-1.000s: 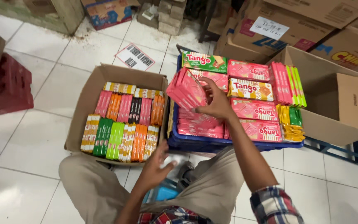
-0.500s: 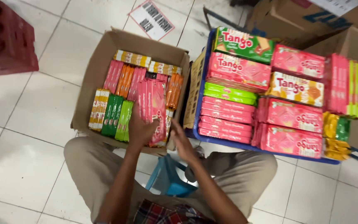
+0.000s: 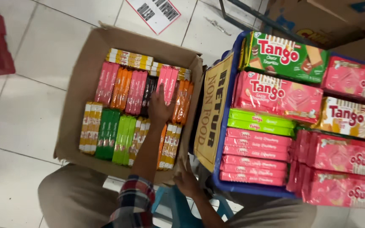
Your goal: The person sits on a stool and transfers packets of Tango drink mix from a cardboard box into a blue plastic crate. They arrange the packets by color and type, stacking them neatly within the crate.
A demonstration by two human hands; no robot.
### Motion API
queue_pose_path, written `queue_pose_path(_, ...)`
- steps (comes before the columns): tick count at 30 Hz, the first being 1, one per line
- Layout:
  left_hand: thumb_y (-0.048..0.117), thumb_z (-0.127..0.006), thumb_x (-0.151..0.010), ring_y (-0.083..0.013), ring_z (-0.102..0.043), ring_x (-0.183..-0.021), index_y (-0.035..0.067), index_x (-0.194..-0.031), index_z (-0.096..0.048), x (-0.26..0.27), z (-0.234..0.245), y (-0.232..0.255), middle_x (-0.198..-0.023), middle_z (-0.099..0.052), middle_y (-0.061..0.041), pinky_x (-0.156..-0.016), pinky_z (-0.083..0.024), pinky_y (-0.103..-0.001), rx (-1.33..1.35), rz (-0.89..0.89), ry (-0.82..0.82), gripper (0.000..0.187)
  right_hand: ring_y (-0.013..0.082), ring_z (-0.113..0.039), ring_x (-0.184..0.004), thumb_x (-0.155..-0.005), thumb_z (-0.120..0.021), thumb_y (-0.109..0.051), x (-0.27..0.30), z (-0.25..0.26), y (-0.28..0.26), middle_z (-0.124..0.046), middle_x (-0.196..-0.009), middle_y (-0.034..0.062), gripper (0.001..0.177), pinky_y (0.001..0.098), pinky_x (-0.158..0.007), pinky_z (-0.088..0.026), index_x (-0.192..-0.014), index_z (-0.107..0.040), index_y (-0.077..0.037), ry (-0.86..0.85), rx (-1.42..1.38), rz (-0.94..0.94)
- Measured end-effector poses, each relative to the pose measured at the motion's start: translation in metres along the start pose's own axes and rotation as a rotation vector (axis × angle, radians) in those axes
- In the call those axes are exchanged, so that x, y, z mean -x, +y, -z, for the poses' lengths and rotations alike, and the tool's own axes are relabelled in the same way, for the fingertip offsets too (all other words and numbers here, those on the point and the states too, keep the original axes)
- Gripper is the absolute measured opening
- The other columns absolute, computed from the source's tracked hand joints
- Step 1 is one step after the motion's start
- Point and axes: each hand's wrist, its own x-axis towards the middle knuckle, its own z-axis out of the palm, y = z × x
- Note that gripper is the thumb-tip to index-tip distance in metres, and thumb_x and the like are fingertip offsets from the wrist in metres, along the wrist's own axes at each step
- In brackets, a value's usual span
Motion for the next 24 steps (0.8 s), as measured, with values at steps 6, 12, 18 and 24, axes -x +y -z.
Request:
queue_pose_path(6,0.055,-0.045,-0.102,-0.0533,-0.051,-0.123,0.021,-0.158,-0.038,0.008,-0.091,-0.073,-0.150,-0.042,-0.030,-0.072,-0.056,-0.062,-0.207,-0.115,0.097,0.066,0.0305,-0.040,-0.152,-0.099,-0.064,-0.029,0.002,0.016,-0.029,0.011,-0.175,0.0070,0.091,0.0411,-0.079,-0.057,-0.164,-0.001,-0.035,-0.064,-0.091,-0.107)
queue_pose_path(12,0.060,-0.026,-0.106,-0.0516,-0.036,-0.147,0.015,-0.164,-0.028,0.035,-0.093,-0.075,-0.169,-0.027,-0.021,-0.084,-0.051,-0.066,-0.372,-0.252,0.076,0.074,0.0288,-0.068,-0.072,-0.099,-0.059,-0.035,-0.006,0.009,-0.023,-0.032,-0.161,0.0216,0.088,0.0434,-0.056,-0.043,-0.166,-0.001,-0.032,-0.073,-0.068,-0.125)
queue_pose_path(18,0.061,-0.023,-0.107,-0.0338,-0.011,-0.161,0.011,-0.166,-0.026,0.062,-0.102,-0.101,-0.174,-0.016,-0.010,-0.126,-0.011,-0.057,-0.588,-0.445,0.124,0.077,0.0307,-0.072,-0.108,-0.090,-0.059,-0.050,-0.007,0.020,-0.033,0.002,-0.174,0.0106,0.092,0.0461,-0.078,-0.055,-0.164,-0.004,-0.045,-0.142,-0.023,-0.297)
queue_pose_path(24,0.050,-0.066,-0.092,-0.0410,-0.031,-0.152,0.007,-0.160,-0.033,0.115,-0.086,-0.110,-0.169,-0.028,-0.017,-0.113,-0.038,-0.062,-0.513,-0.419,-0.101,0.087,0.0342,-0.039,-0.149,-0.097,-0.054,-0.053,0.007,0.030,-0.032,0.022,-0.173,0.0026,0.086,0.0461,-0.091,-0.050,-0.167,-0.013,-0.028,-0.197,0.057,-0.190)
